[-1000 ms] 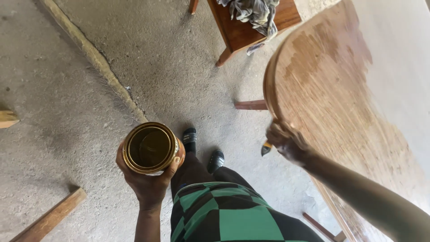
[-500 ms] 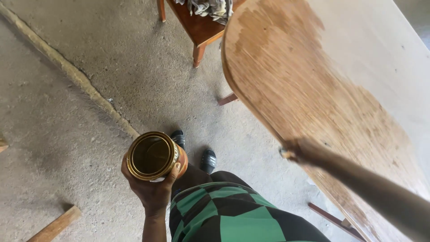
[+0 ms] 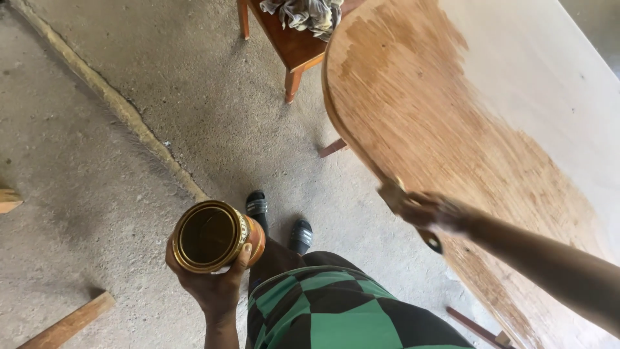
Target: Apply wood stain to the surface and edges of a wooden table using a paint brush.
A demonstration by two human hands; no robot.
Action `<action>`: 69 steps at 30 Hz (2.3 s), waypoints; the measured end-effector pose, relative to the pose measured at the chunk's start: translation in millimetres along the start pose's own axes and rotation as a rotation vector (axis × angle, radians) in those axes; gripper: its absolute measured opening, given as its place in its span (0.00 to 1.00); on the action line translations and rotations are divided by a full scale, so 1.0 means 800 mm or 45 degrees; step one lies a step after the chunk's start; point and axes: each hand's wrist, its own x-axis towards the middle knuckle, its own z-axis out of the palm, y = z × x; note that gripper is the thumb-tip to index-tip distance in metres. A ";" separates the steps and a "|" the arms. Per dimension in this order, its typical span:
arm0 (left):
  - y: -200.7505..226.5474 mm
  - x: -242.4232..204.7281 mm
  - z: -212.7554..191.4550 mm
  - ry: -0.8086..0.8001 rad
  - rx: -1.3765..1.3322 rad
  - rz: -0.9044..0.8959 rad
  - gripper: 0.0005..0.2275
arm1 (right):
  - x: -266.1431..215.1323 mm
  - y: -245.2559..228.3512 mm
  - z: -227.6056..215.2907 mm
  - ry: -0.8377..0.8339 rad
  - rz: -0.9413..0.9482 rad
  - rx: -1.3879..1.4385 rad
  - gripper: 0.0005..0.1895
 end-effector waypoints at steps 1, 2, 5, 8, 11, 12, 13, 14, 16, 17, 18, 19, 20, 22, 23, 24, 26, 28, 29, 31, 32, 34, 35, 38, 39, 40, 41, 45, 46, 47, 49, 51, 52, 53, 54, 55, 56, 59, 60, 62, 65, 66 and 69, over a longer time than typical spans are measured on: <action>-0.002 -0.001 -0.003 0.010 -0.001 -0.005 0.47 | -0.007 0.002 -0.005 -0.003 -0.010 -0.004 0.29; -0.005 -0.001 -0.006 0.015 0.004 -0.010 0.47 | -0.014 0.000 -0.007 -0.090 0.071 0.176 0.26; -0.018 -0.006 -0.008 0.018 0.039 -0.024 0.47 | 0.013 0.025 -0.037 -0.442 0.493 0.636 0.13; -0.015 0.004 -0.009 0.021 0.081 -0.042 0.48 | 0.066 0.106 -0.036 -0.474 0.796 0.955 0.08; -0.009 0.020 -0.007 0.018 0.086 -0.067 0.48 | 0.139 0.156 -0.079 -0.137 0.785 1.029 0.10; -0.007 0.028 -0.006 0.018 0.066 -0.079 0.47 | 0.168 0.167 -0.110 -0.036 0.816 1.051 0.09; -0.006 0.037 -0.006 0.024 0.070 -0.076 0.47 | 0.187 0.171 -0.125 -0.032 0.809 1.050 0.09; -0.006 0.044 -0.003 0.030 0.072 -0.087 0.48 | 0.205 0.177 -0.141 0.059 0.737 0.949 0.09; -0.008 0.060 0.000 0.054 0.079 -0.101 0.48 | 0.238 0.195 -0.152 0.147 0.647 0.844 0.08; -0.011 0.069 0.000 0.054 0.070 -0.098 0.48 | 0.253 0.207 -0.147 0.206 0.655 0.801 0.08; -0.013 0.076 0.000 0.048 0.060 -0.102 0.48 | 0.266 0.217 -0.141 0.260 0.667 0.763 0.08; -0.017 0.084 -0.002 0.059 0.066 -0.110 0.48 | 0.280 0.229 -0.137 0.253 0.654 0.765 0.08; -0.021 0.093 -0.002 0.046 0.047 -0.110 0.48 | 0.292 0.242 -0.134 0.293 0.695 0.712 0.08; -0.029 0.113 -0.003 0.040 0.027 -0.118 0.48 | 0.311 0.271 -0.122 0.325 0.726 0.655 0.11; -0.034 0.123 -0.004 0.033 0.018 -0.128 0.48 | 0.318 0.287 -0.113 0.447 0.608 0.518 0.08; -0.037 0.132 -0.005 0.028 0.006 -0.143 0.48 | 0.325 0.303 -0.107 0.561 0.483 0.381 0.06; -0.043 0.154 -0.006 0.040 0.014 -0.164 0.48 | 0.342 0.307 -0.108 0.570 0.438 0.269 0.03; -0.047 0.175 -0.011 0.053 0.024 -0.191 0.48 | 0.356 0.294 -0.091 0.575 0.387 0.164 0.05; -0.047 0.186 -0.014 0.057 0.022 -0.217 0.48 | 0.361 0.280 -0.073 0.367 0.344 -0.156 0.05; -0.058 0.205 -0.018 0.060 0.011 -0.249 0.48 | 0.364 0.240 -0.044 0.149 0.291 -0.478 0.06; -0.064 0.213 -0.019 0.052 0.003 -0.260 0.48 | 0.364 0.216 -0.035 -0.028 0.228 -0.471 0.03; -0.074 0.228 -0.023 0.044 -0.007 -0.278 0.48 | 0.379 0.200 -0.047 -0.211 0.160 -0.461 0.01; -0.078 0.234 -0.024 0.043 0.000 -0.268 0.48 | 0.396 0.208 -0.067 -0.373 0.344 -0.231 0.05; -0.090 0.252 -0.025 0.038 -0.019 -0.270 0.47 | 0.432 0.258 -0.117 -0.593 0.786 0.255 0.12; -0.092 0.258 -0.025 0.045 -0.039 -0.281 0.47 | 0.442 0.281 -0.132 -0.638 1.035 0.508 0.15; -0.094 0.264 -0.025 0.042 -0.034 -0.287 0.47 | 0.438 0.312 -0.125 -0.643 1.032 0.514 0.15; -0.096 0.269 -0.026 0.045 -0.042 -0.289 0.47 | 0.432 0.342 -0.117 -0.451 1.148 0.523 0.15; -0.098 0.284 -0.027 0.044 -0.022 -0.273 0.47 | 0.437 0.410 -0.057 -0.029 1.053 0.377 0.12; -0.100 0.288 -0.026 0.045 -0.024 -0.270 0.47 | 0.447 0.401 -0.066 -0.026 1.054 0.375 0.12; -0.101 0.292 -0.027 0.048 -0.010 -0.261 0.47 | 0.457 0.391 -0.076 -0.076 0.962 0.131 0.09; -0.102 0.297 -0.030 0.055 0.007 -0.257 0.47 | 0.470 0.366 -0.079 -0.128 0.858 -0.110 0.08; -0.101 0.299 -0.032 0.062 0.002 -0.270 0.48 | 0.470 0.340 -0.065 -0.328 0.622 -0.311 0.05; -0.102 0.302 -0.032 0.065 0.001 -0.271 0.48 | 0.467 0.310 -0.069 -0.327 0.620 -0.313 0.05; -0.102 0.304 -0.031 0.076 -0.011 -0.277 0.48 | 0.462 0.282 -0.073 -0.457 0.412 -0.450 0.05; -0.103 0.305 -0.031 0.080 -0.022 -0.283 0.48 | 0.455 0.249 -0.073 -0.587 0.206 -0.578 0.06; -0.104 0.303 -0.032 0.076 -0.021 -0.283 0.48 | 0.451 0.239 -0.060 -0.587 0.209 -0.575 0.06; -0.105 0.306 -0.031 0.076 0.007 -0.274 0.48 | 0.450 0.233 -0.050 -0.577 0.285 -0.393 0.07; -0.107 0.307 -0.028 0.049 0.053 -0.260 0.48 | 0.464 0.252 -0.051 -0.734 0.593 0.085 0.10; -0.107 0.307 -0.024 0.036 0.068 -0.261 0.48 | 0.470 0.268 -0.059 -0.897 0.810 0.379 0.13; -0.109 0.308 -0.014 0.020 0.054 -0.254 0.48 | 0.466 0.339 -0.092 -0.820 0.936 0.299 0.14; -0.109 0.316 0.001 0.013 0.057 -0.234 0.48 | 0.451 0.429 -0.102 -0.480 1.316 0.485 0.20; -0.106 0.320 0.006 -0.004 0.058 -0.225 0.48 | 0.440 0.454 -0.097 -0.222 1.585 0.762 0.19; -0.093 0.335 0.024 -0.024 0.102 -0.233 0.48 | 0.453 0.482 -0.113 -0.226 1.403 0.407 0.13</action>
